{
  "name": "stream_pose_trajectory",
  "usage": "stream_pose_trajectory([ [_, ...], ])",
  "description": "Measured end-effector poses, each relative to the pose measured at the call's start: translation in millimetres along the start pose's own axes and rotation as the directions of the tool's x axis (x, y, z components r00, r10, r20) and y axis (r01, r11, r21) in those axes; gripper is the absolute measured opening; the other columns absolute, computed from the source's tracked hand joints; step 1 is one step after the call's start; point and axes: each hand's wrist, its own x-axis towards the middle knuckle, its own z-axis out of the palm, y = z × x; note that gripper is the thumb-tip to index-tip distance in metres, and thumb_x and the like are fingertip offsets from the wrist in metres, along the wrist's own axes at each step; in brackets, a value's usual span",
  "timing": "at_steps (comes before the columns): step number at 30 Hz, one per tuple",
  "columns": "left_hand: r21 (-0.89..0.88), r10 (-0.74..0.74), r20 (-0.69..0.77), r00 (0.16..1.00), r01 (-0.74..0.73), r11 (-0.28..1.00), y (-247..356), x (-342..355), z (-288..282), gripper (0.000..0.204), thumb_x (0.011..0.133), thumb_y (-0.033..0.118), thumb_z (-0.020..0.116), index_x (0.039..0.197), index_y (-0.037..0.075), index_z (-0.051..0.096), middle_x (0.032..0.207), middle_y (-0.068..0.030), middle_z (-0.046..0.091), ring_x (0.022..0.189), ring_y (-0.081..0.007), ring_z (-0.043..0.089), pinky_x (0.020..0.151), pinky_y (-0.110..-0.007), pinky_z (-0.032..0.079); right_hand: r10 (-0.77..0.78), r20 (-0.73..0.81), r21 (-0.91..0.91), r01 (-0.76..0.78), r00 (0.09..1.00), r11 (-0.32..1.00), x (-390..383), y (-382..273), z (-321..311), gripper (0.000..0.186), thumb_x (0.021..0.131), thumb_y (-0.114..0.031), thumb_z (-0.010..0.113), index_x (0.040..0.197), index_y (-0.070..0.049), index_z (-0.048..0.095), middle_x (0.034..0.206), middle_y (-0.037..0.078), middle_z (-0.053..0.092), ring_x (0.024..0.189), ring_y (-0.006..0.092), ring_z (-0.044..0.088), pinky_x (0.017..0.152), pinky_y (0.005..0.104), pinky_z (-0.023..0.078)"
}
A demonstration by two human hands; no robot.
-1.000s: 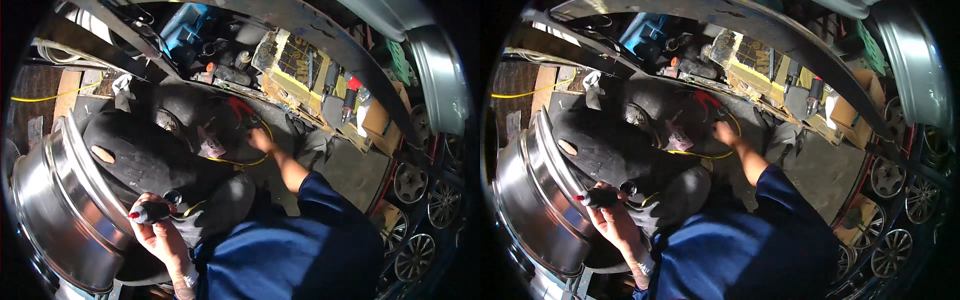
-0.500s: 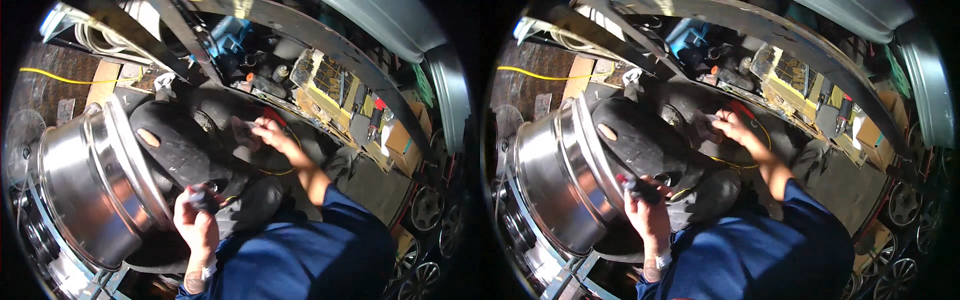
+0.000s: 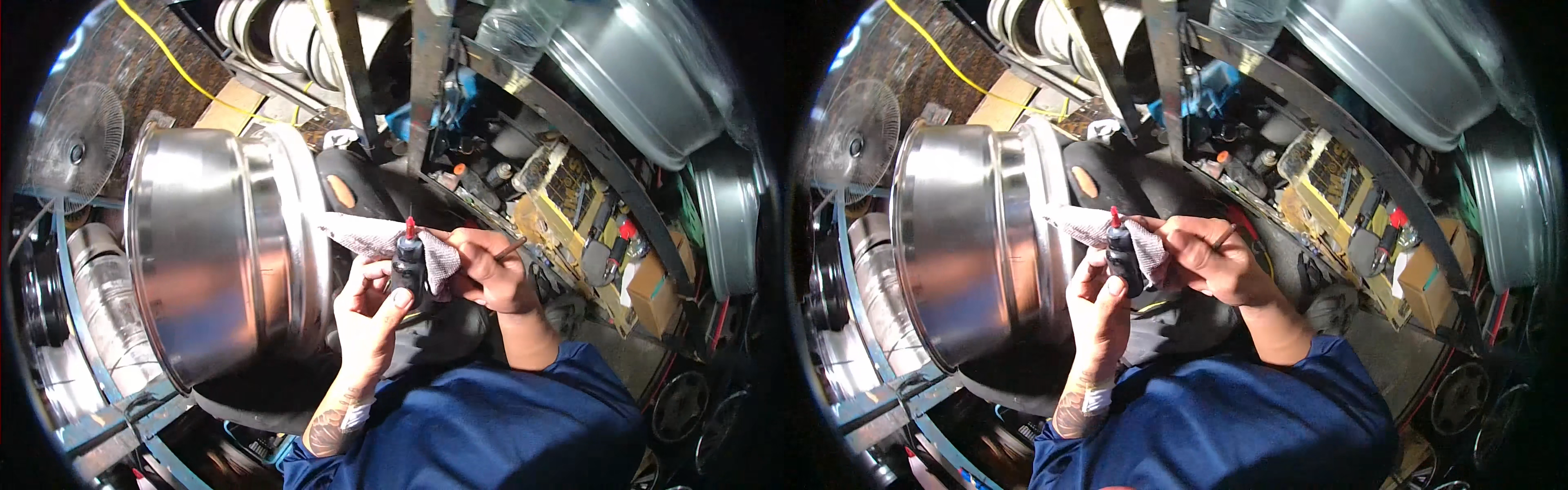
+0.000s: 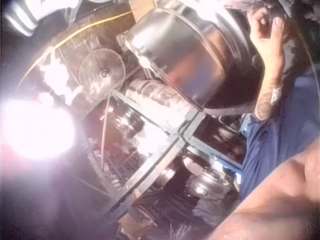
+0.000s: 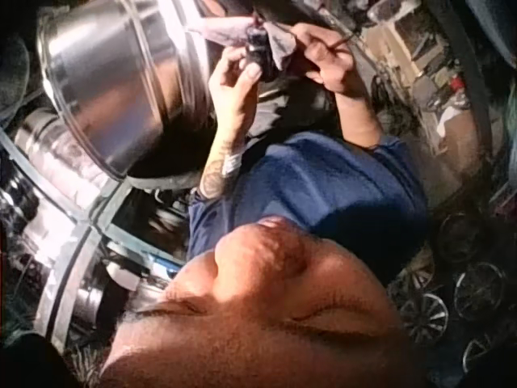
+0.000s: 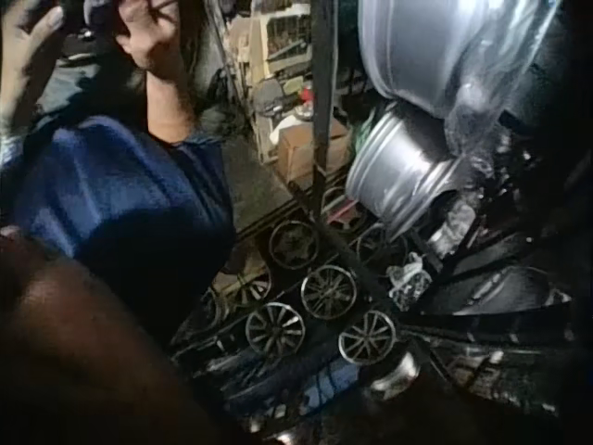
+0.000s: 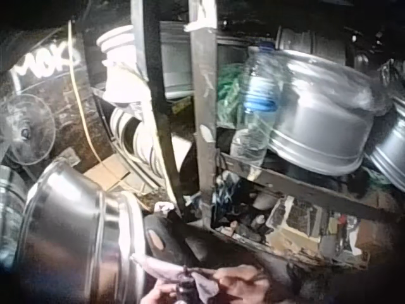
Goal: The person paints the inner and outer surfaces of a silver car rim using a brush and a small container of dark paint, then wipes the rim with a cloth and uses a tool to clean between the spokes.
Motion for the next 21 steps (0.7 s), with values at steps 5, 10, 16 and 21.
stream_pose_trajectory([
  [5,0.148,-0.038,0.012,0.999,0.036,0.988,18,-7,-21,0.031,0.075,-0.004,0.076,0.100,0.001,0.058,0.095,-0.0026,0.061,0.089,-0.0096,0.057,0.079,-0.025,0.047,-0.204,0.003,-0.202,0.201,0.979,0.959,27,23,10,0.034,0.089,-0.011,0.067,0.117,-0.002,0.050,0.097,0.003,0.059,0.088,0.0081,0.058,0.076,0.0218,0.047],
  [10,0.351,0.282,-0.015,0.959,-0.259,0.900,17,-1,-34,0.071,0.074,-0.003,0.077,0.129,0.011,0.035,0.114,-0.0095,0.054,0.094,-0.0151,0.058,0.081,-0.029,0.049,0.027,-0.049,-0.241,-0.038,0.998,0.970,46,22,27,0.046,0.087,-0.012,0.069,0.127,0.002,0.051,0.109,0.005,0.063,0.091,0.0089,0.061,0.081,0.0235,0.051],
  [16,0.380,0.214,-0.017,0.977,-0.192,0.905,29,-6,-37,0.112,0.063,0.002,0.086,0.148,0.014,0.013,0.132,-0.0142,0.046,0.120,-0.0246,0.050,0.100,-0.039,0.044,0.115,-0.033,-0.188,-0.119,0.993,0.975,49,19,46,0.038,0.087,-0.008,0.065,0.122,0.004,0.057,0.093,0.003,0.066,0.079,0.0050,0.059,0.068,0.0195,0.048],
  [21,-0.432,-0.105,0.199,0.974,0.183,0.883,46,7,-52,0.065,0.096,0.054,0.034,0.141,0.007,0.036,0.128,-0.0137,0.052,0.119,-0.0266,0.052,0.101,-0.040,0.042,0.198,0.048,-0.170,-0.187,0.979,0.967,51,24,51,0.041,0.082,-0.003,0.069,0.121,0.004,0.058,0.112,0.009,0.063,0.095,0.0110,0.060,0.082,0.0239,0.047],
])
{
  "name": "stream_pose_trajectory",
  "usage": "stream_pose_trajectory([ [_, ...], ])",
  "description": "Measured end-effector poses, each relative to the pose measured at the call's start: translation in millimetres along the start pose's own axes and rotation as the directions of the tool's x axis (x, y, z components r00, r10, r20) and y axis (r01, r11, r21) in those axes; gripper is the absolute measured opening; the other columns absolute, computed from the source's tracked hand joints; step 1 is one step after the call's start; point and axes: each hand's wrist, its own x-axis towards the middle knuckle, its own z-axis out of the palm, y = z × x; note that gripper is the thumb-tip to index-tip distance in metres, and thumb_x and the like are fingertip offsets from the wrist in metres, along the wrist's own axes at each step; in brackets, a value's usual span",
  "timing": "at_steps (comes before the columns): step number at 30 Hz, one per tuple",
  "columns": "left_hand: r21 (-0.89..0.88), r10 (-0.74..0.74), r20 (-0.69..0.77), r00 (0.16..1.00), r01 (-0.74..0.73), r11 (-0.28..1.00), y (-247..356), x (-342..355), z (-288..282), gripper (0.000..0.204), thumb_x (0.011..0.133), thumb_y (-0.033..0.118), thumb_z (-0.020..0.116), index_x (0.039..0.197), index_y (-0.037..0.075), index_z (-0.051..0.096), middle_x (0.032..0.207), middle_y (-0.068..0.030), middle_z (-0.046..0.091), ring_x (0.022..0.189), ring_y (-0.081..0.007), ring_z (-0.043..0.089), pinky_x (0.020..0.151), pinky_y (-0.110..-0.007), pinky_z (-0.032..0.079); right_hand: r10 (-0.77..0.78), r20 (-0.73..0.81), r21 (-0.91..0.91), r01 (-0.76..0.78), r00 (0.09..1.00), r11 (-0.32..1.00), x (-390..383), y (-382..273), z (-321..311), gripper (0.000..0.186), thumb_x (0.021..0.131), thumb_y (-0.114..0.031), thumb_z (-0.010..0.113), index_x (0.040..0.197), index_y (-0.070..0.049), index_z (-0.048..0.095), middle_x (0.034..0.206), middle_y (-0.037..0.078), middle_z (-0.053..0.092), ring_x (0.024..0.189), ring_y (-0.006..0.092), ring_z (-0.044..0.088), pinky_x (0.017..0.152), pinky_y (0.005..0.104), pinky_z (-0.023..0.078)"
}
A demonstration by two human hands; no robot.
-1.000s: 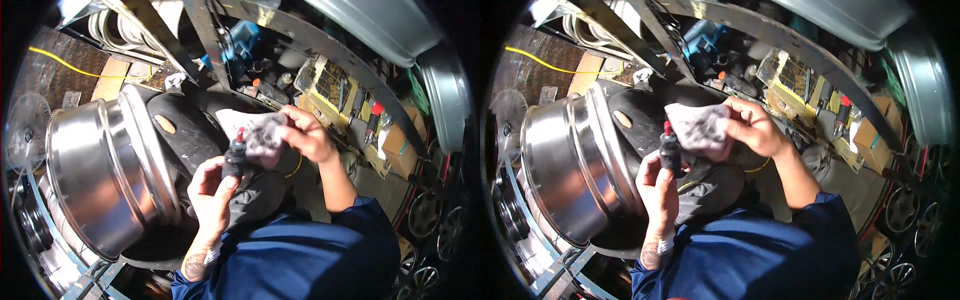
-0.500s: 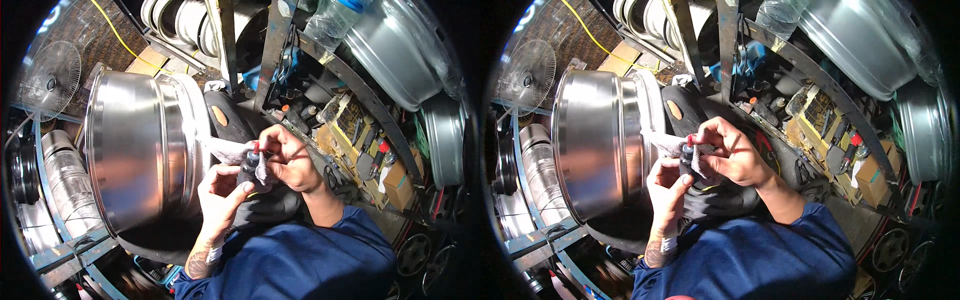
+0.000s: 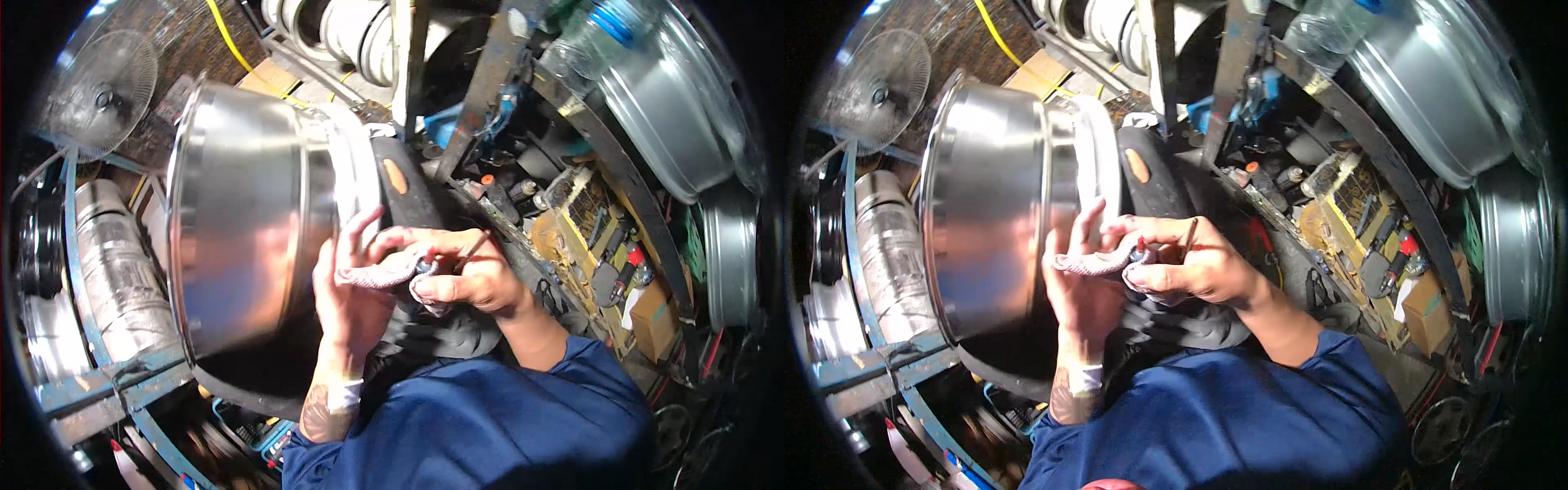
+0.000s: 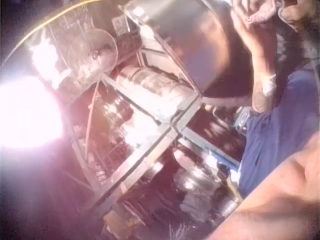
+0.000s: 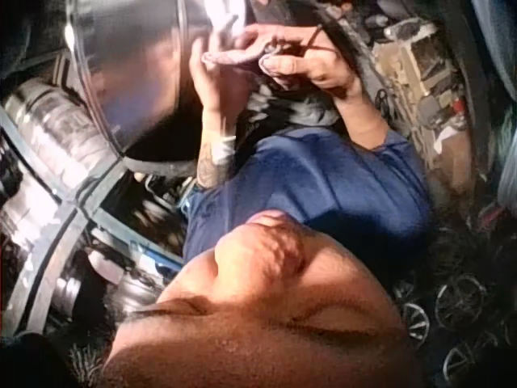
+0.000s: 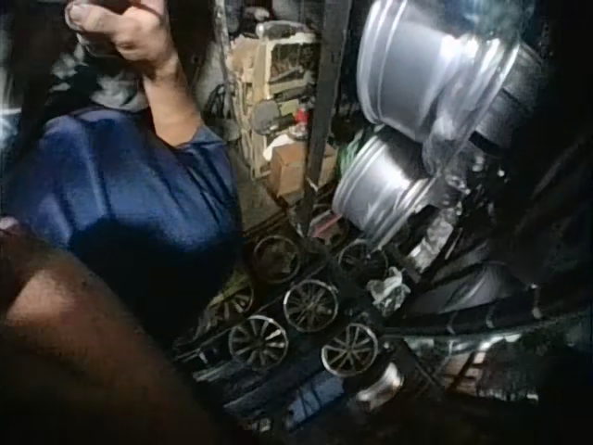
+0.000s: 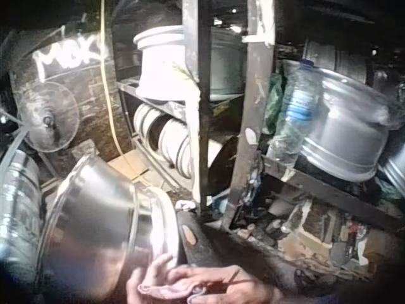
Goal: The person paints the inner and outer surfaces of a silver car rim using a brush and a small container of dark paint, then wipes the rim with a cloth and uses a tool to clean between the spokes.
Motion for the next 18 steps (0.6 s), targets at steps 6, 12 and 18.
stream_pose_trajectory([
  [6,0.290,-0.147,-0.014,0.989,0.144,0.946,-12,2,-2,0.068,0.092,0.030,0.060,0.145,0.007,0.025,0.126,-0.0089,0.051,0.114,-0.0190,0.053,0.096,-0.032,0.042,-0.187,0.045,-0.418,0.188,0.981,0.889,2,-5,-17,0.032,0.071,-0.008,0.080,0.101,-0.003,0.071,0.137,0.017,0.045,0.115,0.0200,0.054,0.091,0.0313,0.045],
  [12,0.393,-0.152,-0.072,0.986,0.168,0.904,-17,-16,4,0.063,0.089,0.034,0.067,0.135,0.000,0.042,0.107,-0.0025,0.059,0.080,-0.0059,0.056,0.069,-0.018,0.045,-0.286,0.186,-0.656,0.335,0.940,0.677,5,2,-32,0.039,0.071,-0.017,0.082,0.105,-0.003,0.071,0.138,0.019,0.045,0.117,0.0220,0.052,0.089,0.0296,0.046],
  [18,0.382,-0.147,-0.199,0.969,0.215,0.899,-17,-20,2,0.031,0.088,0.018,0.067,0.111,0.003,0.053,0.096,-0.0029,0.060,0.082,-0.0081,0.056,0.076,-0.024,0.047,-0.348,0.011,-0.677,0.263,0.937,0.687,2,6,-33,0.058,0.063,-0.025,0.088,0.114,-0.008,0.067,0.122,0.013,0.055,0.110,0.0195,0.055,0.088,0.0292,0.045],
])
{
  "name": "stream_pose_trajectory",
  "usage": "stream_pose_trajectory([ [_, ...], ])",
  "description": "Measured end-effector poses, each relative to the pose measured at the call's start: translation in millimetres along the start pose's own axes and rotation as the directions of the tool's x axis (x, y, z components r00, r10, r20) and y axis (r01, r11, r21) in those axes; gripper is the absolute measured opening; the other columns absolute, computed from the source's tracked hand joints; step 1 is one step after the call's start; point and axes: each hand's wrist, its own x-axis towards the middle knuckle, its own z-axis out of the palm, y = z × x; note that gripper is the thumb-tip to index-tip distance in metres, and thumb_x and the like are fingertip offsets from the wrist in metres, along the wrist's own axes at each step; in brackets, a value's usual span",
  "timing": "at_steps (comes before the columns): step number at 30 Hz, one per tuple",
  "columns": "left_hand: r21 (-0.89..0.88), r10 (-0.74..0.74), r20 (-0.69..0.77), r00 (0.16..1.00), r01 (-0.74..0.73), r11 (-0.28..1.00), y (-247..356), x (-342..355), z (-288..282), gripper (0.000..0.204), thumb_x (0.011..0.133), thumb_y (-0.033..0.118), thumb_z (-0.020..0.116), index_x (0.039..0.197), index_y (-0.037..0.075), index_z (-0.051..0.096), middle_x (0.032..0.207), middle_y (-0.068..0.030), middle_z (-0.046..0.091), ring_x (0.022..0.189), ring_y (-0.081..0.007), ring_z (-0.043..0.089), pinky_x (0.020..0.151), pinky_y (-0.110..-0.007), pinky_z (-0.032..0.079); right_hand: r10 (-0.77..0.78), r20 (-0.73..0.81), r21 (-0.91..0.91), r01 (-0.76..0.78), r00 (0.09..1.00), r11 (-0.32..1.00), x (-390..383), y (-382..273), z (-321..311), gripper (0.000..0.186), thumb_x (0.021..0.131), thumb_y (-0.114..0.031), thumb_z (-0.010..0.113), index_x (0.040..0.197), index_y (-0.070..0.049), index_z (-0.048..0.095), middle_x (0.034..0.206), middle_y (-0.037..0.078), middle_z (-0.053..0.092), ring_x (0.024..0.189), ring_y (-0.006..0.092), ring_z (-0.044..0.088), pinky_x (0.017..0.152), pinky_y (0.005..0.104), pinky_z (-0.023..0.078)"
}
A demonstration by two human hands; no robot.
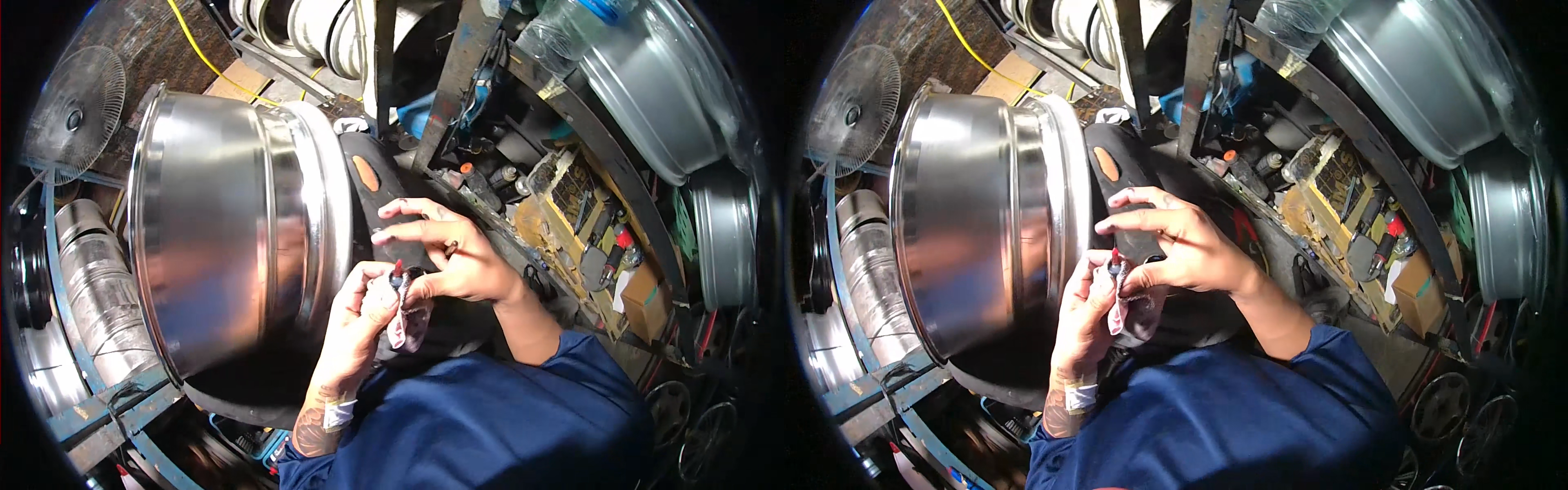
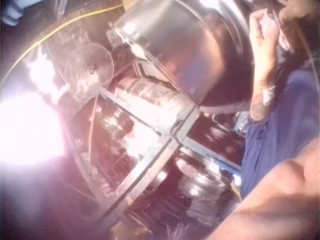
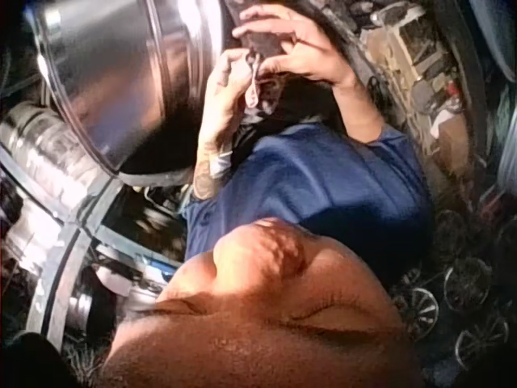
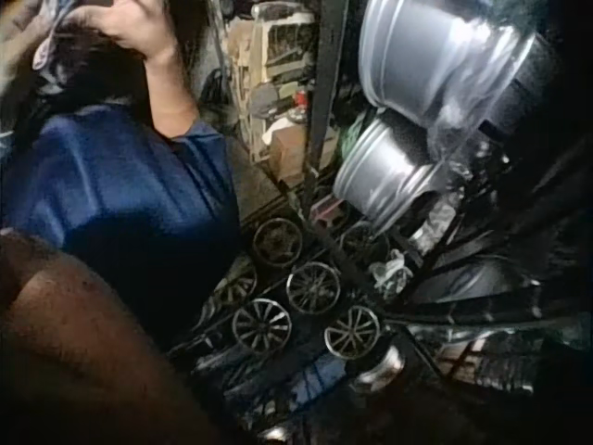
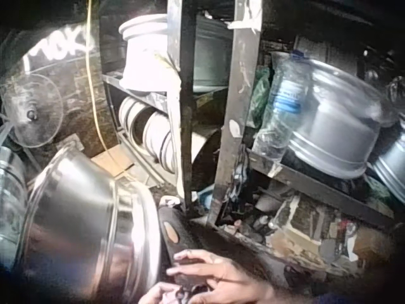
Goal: The person paints the inner and outer surfaces of a silver car rim using a brush and a small container of dark paint, then wipes the rim with a cloth and uses a tool to clean between the spokes.
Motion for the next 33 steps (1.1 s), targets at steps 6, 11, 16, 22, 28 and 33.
stream_pose_trajectory([
  [6,0.259,0.072,-0.142,0.987,-0.033,0.965,0,-20,-12,0.027,0.088,0.013,0.063,0.109,0.002,0.051,0.087,-0.0053,0.061,0.066,-0.0072,0.057,0.058,-0.021,0.048,0.034,-0.067,0.050,-0.031,0.997,0.998,-20,4,-15,0.031,0.076,-0.015,0.078,0.102,-0.001,0.068,0.090,0.006,0.063,0.082,0.0136,0.059,0.071,0.0257,0.046],
  [11,0.687,0.122,-0.168,0.978,0.028,0.726,-12,-28,-22,0.026,0.086,0.006,0.065,0.105,0.001,0.047,0.087,-0.0079,0.060,0.064,-0.0093,0.058,0.060,-0.024,0.049,0.303,-0.259,0.563,-0.112,0.917,0.819,-51,30,-35,0.049,0.096,-0.037,0.039,0.104,0.007,0.057,0.090,0.013,0.060,0.070,0.0152,0.056,0.068,0.0283,0.046],
  [16,0.861,0.241,-0.096,0.966,-0.041,0.506,-29,-24,-27,0.032,0.078,0.007,0.074,0.101,-0.001,0.053,0.089,-0.0108,0.063,0.074,-0.0125,0.060,0.068,-0.027,0.050,0.242,-0.299,0.218,-0.181,0.923,0.959,-67,40,-34,0.059,0.099,-0.045,0.024,0.096,0.003,0.057,0.082,0.010,0.059,0.068,0.0142,0.055,0.065,0.0284,0.045],
  [22,0.763,0.226,-0.218,0.949,0.022,0.646,-36,-24,-28,0.031,0.074,-0.002,0.074,0.098,-0.002,0.054,0.096,-0.0110,0.063,0.088,-0.0149,0.061,0.081,-0.029,0.049,0.124,-0.357,0.219,-0.047,0.926,0.975,-77,49,-27,0.048,0.103,-0.033,0.028,0.071,-0.002,0.047,0.073,0.010,0.053,0.068,0.0182,0.055,0.069,0.0313,0.046],
  [28,0.942,0.307,0.064,0.949,-0.159,0.295,-25,-16,-14,0.033,0.071,-0.001,0.077,0.099,-0.001,0.061,0.098,-0.0138,0.064,0.087,-0.0230,0.065,0.078,-0.030,0.052,0.236,-0.311,-0.276,-0.326,0.920,0.904,-69,19,-26,0.005,0.089,-0.004,0.057,0.088,0.000,0.053,0.077,0.015,0.059,0.070,0.0312,0.063,0.062,0.0350,0.048],
  [33,0.983,0.362,0.035,0.931,-0.097,0.155,-30,-14,-3,0.032,0.072,0.001,0.076,0.101,0.000,0.063,0.099,-0.0145,0.064,0.090,-0.0286,0.066,0.079,-0.034,0.053,0.158,-0.227,-0.378,-0.236,0.961,0.895,-71,35,-13,0.009,0.082,0.001,0.055,0.089,0.000,0.050,0.079,0.013,0.053,0.070,0.0274,0.054,0.067,0.0333,0.045],
])
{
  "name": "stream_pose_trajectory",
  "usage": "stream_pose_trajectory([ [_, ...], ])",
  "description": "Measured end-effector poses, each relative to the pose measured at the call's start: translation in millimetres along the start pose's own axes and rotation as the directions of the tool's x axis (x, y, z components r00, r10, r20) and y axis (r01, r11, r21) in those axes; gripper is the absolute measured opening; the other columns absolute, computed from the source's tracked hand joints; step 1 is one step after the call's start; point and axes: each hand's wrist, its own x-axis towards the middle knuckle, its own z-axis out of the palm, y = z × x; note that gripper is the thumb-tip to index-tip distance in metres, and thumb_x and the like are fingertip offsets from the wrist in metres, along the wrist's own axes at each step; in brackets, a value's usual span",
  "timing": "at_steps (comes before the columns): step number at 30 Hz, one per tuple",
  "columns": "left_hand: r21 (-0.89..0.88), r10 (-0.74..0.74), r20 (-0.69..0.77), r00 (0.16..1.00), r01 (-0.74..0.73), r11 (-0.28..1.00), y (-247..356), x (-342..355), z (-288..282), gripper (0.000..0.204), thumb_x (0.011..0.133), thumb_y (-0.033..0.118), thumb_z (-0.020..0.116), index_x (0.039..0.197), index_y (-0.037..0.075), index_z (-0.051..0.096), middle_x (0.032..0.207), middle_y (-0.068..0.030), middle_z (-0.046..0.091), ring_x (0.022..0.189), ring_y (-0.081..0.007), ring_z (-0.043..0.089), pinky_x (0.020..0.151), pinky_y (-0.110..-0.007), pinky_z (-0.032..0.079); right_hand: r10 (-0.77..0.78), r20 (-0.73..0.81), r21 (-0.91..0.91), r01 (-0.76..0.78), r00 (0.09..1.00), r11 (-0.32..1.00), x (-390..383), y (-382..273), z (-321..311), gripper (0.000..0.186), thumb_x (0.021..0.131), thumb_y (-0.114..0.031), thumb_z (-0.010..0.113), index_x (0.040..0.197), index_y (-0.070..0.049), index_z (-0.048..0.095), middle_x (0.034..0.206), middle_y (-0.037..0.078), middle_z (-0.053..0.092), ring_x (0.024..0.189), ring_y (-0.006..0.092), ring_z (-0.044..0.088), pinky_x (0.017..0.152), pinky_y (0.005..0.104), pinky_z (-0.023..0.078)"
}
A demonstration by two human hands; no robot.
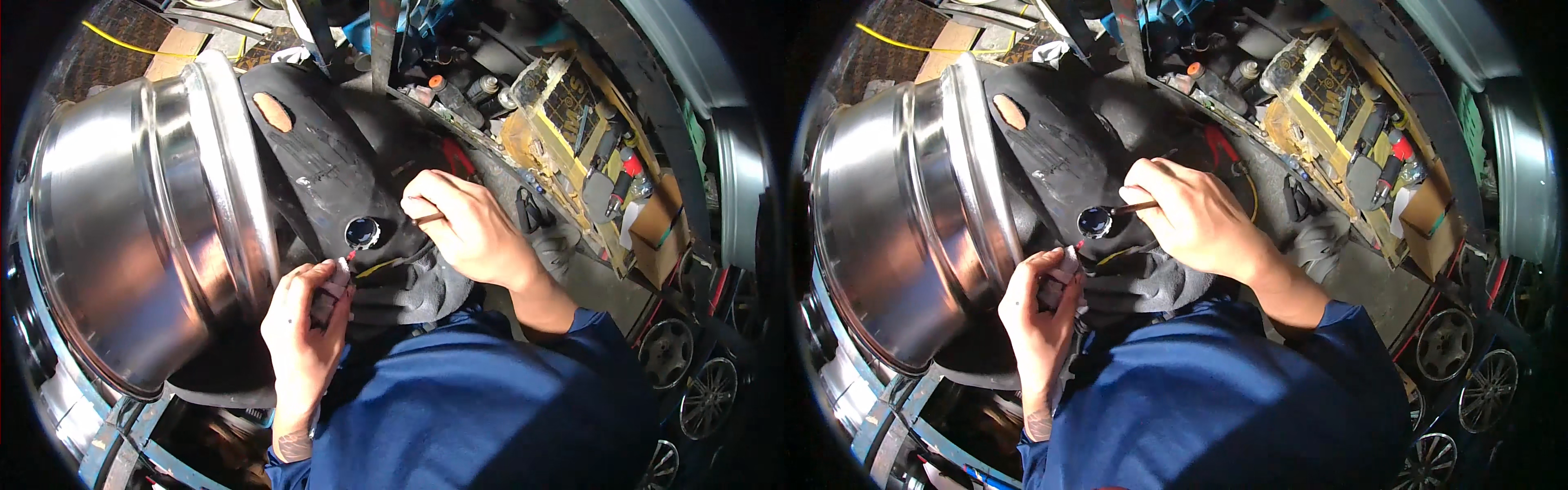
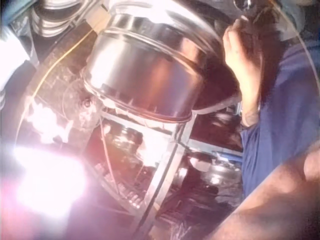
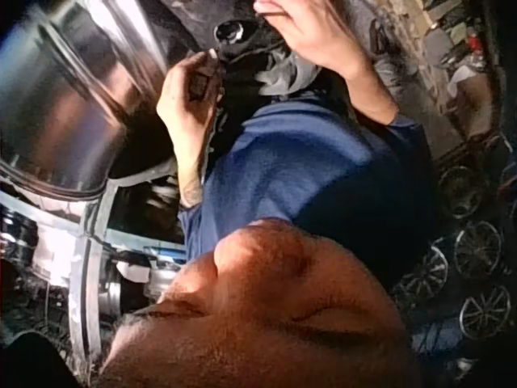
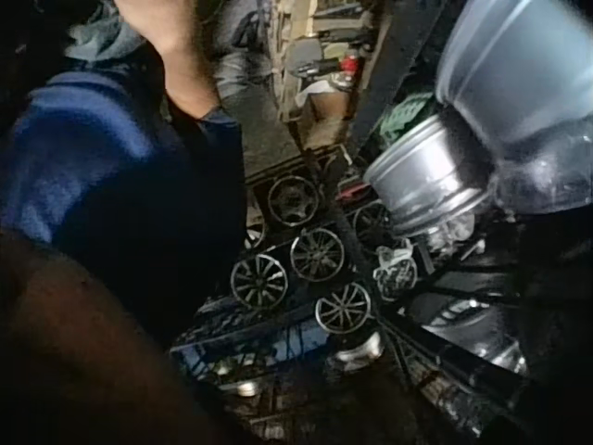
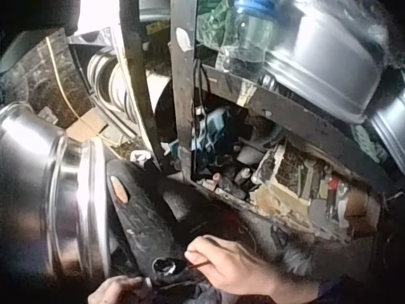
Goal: The person paints the inner and outer surfaces of a silver car rim using a brush and a small container of dark paint, then wipes the rim with a cloth and uses a tool to clean between the spokes.
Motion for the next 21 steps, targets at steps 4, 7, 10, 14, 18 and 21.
stream_pose_trajectory([
  [4,0.049,0.037,0.019,0.999,-0.038,0.998,5,8,2,0.032,0.073,0.001,0.075,0.103,0.002,0.063,0.099,-0.0147,0.064,0.088,-0.0297,0.066,0.078,-0.035,0.053,0.013,0.017,0.013,-0.013,1.000,1.000,-3,3,4,0.007,0.084,0.000,0.054,0.090,0.000,0.050,0.080,0.013,0.053,0.071,0.0316,0.055,0.067,0.0361,0.046],
  [7,0.028,-0.067,0.061,0.996,0.065,0.997,14,12,2,0.027,0.074,-0.002,0.074,0.099,-0.001,0.063,0.098,-0.0137,0.067,0.091,-0.0251,0.067,0.083,-0.031,0.051,0.006,0.020,0.042,-0.007,1.000,0.999,-4,10,4,0.008,0.085,-0.001,0.054,0.092,0.000,0.051,0.081,0.014,0.055,0.071,0.0319,0.055,0.067,0.0362,0.046],
  [10,0.049,-0.105,0.078,0.991,0.101,0.994,14,14,2,0.027,0.074,-0.002,0.074,0.098,-0.001,0.062,0.097,-0.0136,0.067,0.091,-0.0248,0.067,0.082,-0.031,0.051,0.020,0.025,0.027,-0.021,0.999,0.999,-4,13,2,0.009,0.085,-0.001,0.053,0.094,0.000,0.053,0.082,0.013,0.056,0.071,0.0303,0.057,0.068,0.0364,0.047],
  [14,0.122,-0.043,0.088,0.995,0.032,0.992,10,14,2,0.032,0.075,0.001,0.073,0.105,0.004,0.063,0.098,-0.0151,0.064,0.087,-0.0320,0.065,0.075,-0.036,0.053,0.061,0.042,0.113,-0.065,0.997,0.991,-4,11,-1,0.012,0.086,0.001,0.050,0.098,0.000,0.054,0.084,0.011,0.058,0.073,0.0239,0.058,0.067,0.0325,0.047],
  [18,0.188,-0.038,0.103,0.994,0.018,0.982,16,15,1,0.031,0.076,0.001,0.072,0.106,0.003,0.062,0.098,-0.0147,0.064,0.087,-0.0323,0.065,0.075,-0.036,0.054,-0.114,-0.001,0.166,0.113,0.993,0.980,-2,15,-5,0.013,0.088,-0.001,0.047,0.098,0.002,0.055,0.089,0.011,0.057,0.075,0.0162,0.056,0.068,0.0280,0.045],
  [21,0.180,-0.048,0.100,0.994,0.030,0.983,16,15,0,0.031,0.076,0.002,0.071,0.106,0.003,0.062,0.098,-0.0148,0.064,0.086,-0.0321,0.066,0.074,-0.035,0.054,0.112,-0.162,0.487,-0.020,0.980,0.873,-5,13,-2,0.015,0.092,-0.007,0.044,0.098,0.001,0.055,0.087,0.007,0.056,0.078,0.0141,0.054,0.072,0.0277,0.044],
])
